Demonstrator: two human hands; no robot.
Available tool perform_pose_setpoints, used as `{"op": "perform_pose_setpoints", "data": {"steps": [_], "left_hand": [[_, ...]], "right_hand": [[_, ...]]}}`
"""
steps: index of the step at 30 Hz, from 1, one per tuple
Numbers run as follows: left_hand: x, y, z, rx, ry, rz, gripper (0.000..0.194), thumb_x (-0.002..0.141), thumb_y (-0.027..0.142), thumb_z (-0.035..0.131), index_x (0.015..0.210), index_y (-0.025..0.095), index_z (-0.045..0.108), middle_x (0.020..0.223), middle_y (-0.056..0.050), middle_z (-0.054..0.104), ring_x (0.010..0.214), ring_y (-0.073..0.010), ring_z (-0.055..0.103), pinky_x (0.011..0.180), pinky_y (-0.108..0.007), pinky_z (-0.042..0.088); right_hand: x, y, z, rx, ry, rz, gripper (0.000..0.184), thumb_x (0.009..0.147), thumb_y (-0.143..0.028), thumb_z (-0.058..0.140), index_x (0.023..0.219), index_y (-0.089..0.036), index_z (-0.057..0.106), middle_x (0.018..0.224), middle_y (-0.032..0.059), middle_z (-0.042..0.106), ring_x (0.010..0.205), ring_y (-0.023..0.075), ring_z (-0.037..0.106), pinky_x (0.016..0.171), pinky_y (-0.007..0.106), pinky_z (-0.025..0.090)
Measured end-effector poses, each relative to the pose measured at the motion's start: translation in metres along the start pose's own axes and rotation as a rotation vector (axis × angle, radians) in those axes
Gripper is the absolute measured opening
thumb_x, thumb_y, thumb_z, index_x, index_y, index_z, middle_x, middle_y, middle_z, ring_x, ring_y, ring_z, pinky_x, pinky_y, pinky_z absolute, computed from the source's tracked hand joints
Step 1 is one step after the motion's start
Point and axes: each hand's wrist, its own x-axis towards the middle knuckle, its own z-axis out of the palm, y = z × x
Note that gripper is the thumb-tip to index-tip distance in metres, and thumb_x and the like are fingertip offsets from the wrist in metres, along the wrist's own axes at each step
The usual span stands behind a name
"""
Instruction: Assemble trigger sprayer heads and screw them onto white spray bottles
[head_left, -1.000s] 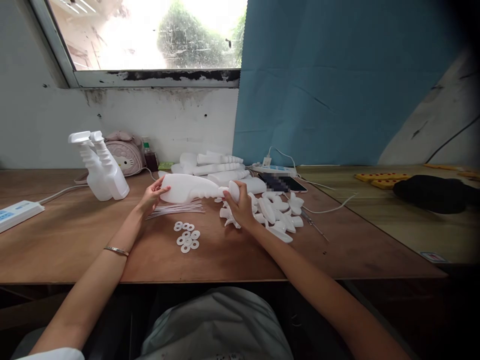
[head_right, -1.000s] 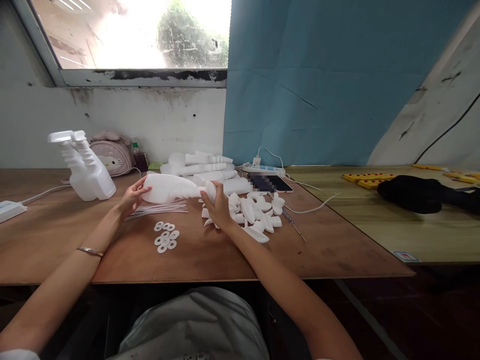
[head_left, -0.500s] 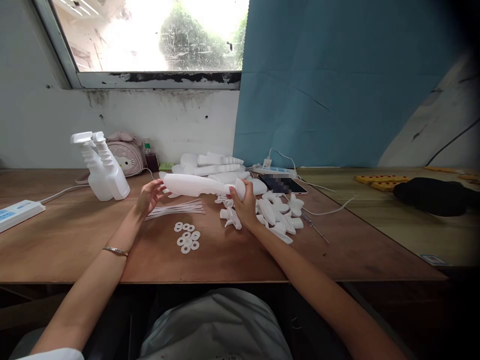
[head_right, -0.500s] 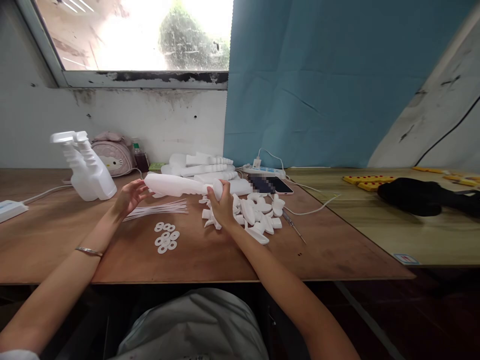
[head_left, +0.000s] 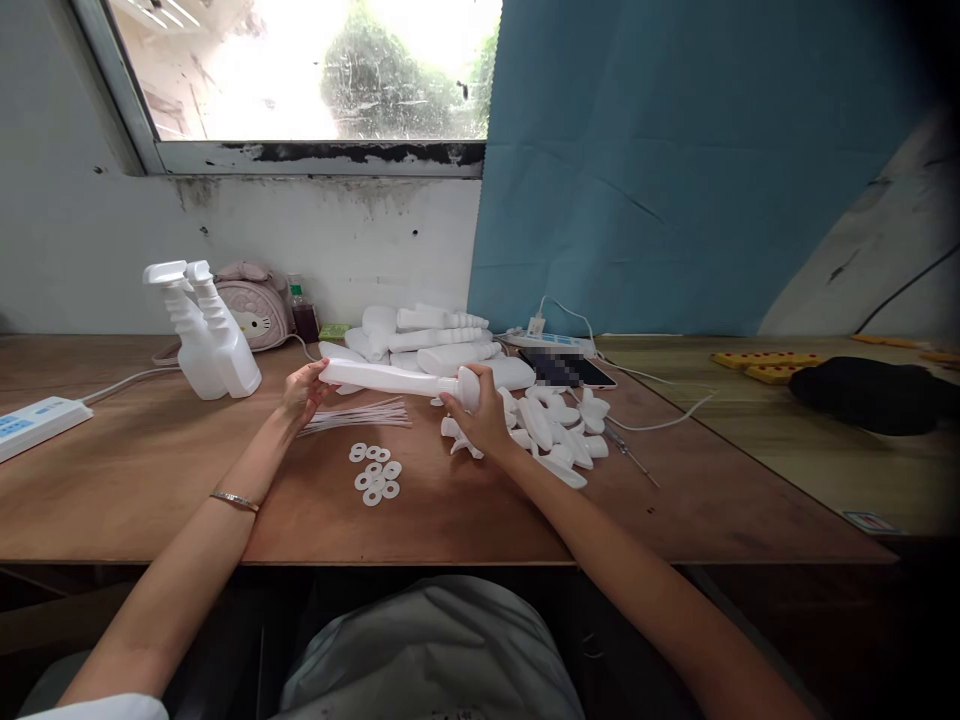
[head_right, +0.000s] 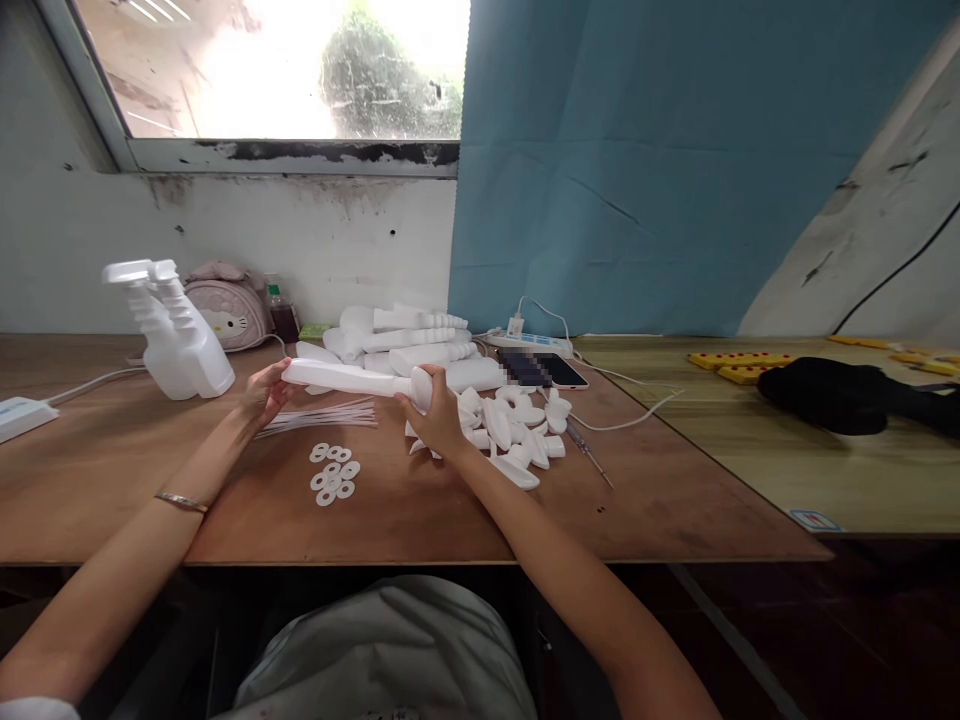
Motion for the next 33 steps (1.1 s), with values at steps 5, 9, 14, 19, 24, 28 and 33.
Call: {"op": "perform_pose_setpoints", "data": {"steps": [5,9,14,19,24,28,33], "left_hand": [[-0.001,0.004,0.000,-0.029,0.003,-0.034,0.012,0.063,0.010,0.064,0.075,0.010,0.061,0.077,-0.005,0.063,0.069,-0.0136,0.060,0.061,-0.026,0.055],[-0.003,0.007,0.001,-0.047,-0.012,-0.038,0.023,0.062,0.003,0.059,0.083,0.013,0.063,0.086,-0.006,0.064,0.073,-0.0129,0.061,0.061,-0.023,0.054],[-0.002,0.006,-0.001,-0.036,-0.093,0.043,0.041,0.054,-0.002,0.061,0.089,0.019,0.064,0.101,-0.004,0.062,0.087,-0.0155,0.060,0.070,-0.026,0.053],[-0.001,0.003,0.000,0.023,-0.065,0.072,0.047,0.047,-0.005,0.064,0.087,0.020,0.064,0.094,-0.002,0.060,0.079,-0.0136,0.059,0.067,-0.028,0.053],[-0.005,0.007,0.003,-0.024,-0.096,0.016,0.029,0.058,0.004,0.058,0.083,0.018,0.060,0.090,-0.004,0.060,0.084,-0.0177,0.058,0.073,-0.039,0.053],[-0.007,0.012,0.003,-0.216,-0.100,-0.035,0.011,0.071,0.029,0.054,0.074,0.018,0.056,0.097,-0.007,0.059,0.095,-0.0236,0.056,0.078,-0.043,0.051],[-0.011,0.016,0.009,-0.290,-0.141,-0.024,0.038,0.071,0.049,0.056,0.085,0.014,0.057,0.090,-0.009,0.062,0.090,-0.0239,0.058,0.079,-0.039,0.051]], "right_hand": [[0.001,0.001,0.000,-0.007,0.027,0.052,0.039,0.072,-0.037,0.059,0.102,-0.019,0.043,0.086,0.0040,0.058,0.072,0.0198,0.056,0.065,0.031,0.045],[0.001,0.002,0.001,0.009,0.008,0.067,0.035,0.072,-0.040,0.059,0.098,-0.019,0.050,0.086,0.0028,0.060,0.071,0.0182,0.056,0.067,0.030,0.045],[0.001,0.001,0.002,0.024,-0.031,0.097,0.032,0.073,-0.045,0.058,0.091,-0.019,0.057,0.078,0.0012,0.062,0.066,0.0169,0.056,0.064,0.028,0.045],[0.001,0.000,0.001,0.034,-0.024,0.105,0.033,0.073,-0.046,0.058,0.090,-0.018,0.059,0.074,0.0002,0.062,0.063,0.0157,0.055,0.061,0.027,0.044],[0.001,0.001,0.001,0.026,-0.037,0.085,0.032,0.073,-0.044,0.059,0.092,-0.018,0.059,0.077,0.0010,0.063,0.065,0.0166,0.056,0.062,0.028,0.044],[0.001,0.003,0.002,0.052,-0.058,0.031,0.030,0.074,-0.041,0.060,0.093,-0.018,0.058,0.084,0.0023,0.064,0.071,0.0176,0.058,0.067,0.028,0.045],[-0.001,0.006,0.007,0.092,-0.143,-0.064,0.028,0.076,-0.038,0.059,0.096,-0.019,0.058,0.093,0.0038,0.064,0.081,0.0187,0.058,0.072,0.029,0.044]]}}
